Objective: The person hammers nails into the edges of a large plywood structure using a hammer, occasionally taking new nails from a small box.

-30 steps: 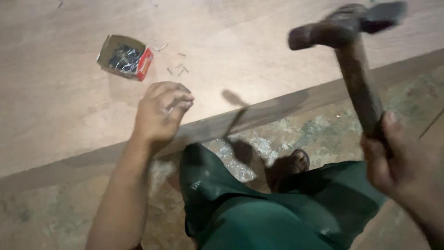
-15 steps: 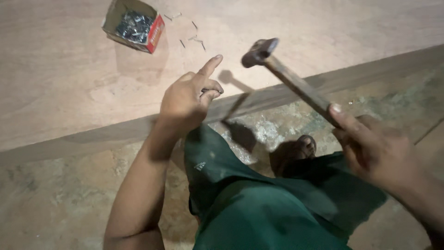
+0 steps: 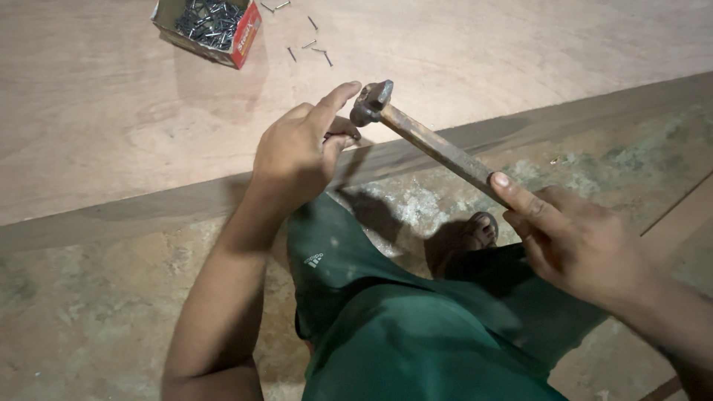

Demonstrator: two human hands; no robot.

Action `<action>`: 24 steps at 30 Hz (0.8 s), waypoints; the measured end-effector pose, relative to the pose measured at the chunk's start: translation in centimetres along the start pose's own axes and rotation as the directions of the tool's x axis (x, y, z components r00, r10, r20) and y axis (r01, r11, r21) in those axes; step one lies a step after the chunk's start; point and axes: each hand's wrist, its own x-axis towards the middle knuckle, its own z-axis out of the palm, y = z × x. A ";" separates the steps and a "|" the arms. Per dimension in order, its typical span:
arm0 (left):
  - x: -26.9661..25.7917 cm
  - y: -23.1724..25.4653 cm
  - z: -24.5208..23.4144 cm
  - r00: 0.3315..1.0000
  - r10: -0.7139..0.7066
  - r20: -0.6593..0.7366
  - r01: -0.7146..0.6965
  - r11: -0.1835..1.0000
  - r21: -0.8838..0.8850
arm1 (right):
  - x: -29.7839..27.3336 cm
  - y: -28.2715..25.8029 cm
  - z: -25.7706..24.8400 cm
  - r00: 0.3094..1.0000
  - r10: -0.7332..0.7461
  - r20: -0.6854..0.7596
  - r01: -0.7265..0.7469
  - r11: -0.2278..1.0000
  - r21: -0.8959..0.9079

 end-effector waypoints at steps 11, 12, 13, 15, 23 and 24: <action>0.6 1.1 -0.7 0.975 -0.188 0.117 0.181 0.981 0.065 | -0.1 0.6 2.0 0.996 -0.084 -0.010 0.084 0.994 0.063; 0.6 1.2 -0.8 0.971 -0.205 0.123 0.195 0.977 0.085 | -0.2 0.5 1.8 0.992 -0.106 -0.061 0.111 0.989 0.094; 0.5 1.3 -0.9 0.967 -0.221 0.128 0.209 0.972 0.105 | -0.3 0.4 1.6 0.986 -0.126 -0.114 0.140 0.982 0.124; 0.5 1.5 -1.0 0.972 -0.208 0.108 0.199 0.976 0.085 | 0.0 -0.1 1.7 0.999 -0.049 0.002 0.049 0.998 0.040; 0.0 0.9 -0.6 0.988 -0.145 0.048 0.144 0.989 0.011 | 0.3 -0.2 1.5 0.999 0.009 0.039 -0.009 1.000 0.017; 0.1 1.0 -0.6 0.990 -0.136 0.045 0.136 0.991 0.006 | 0.5 -0.4 1.5 0.998 0.011 0.068 -0.012 1.000 0.010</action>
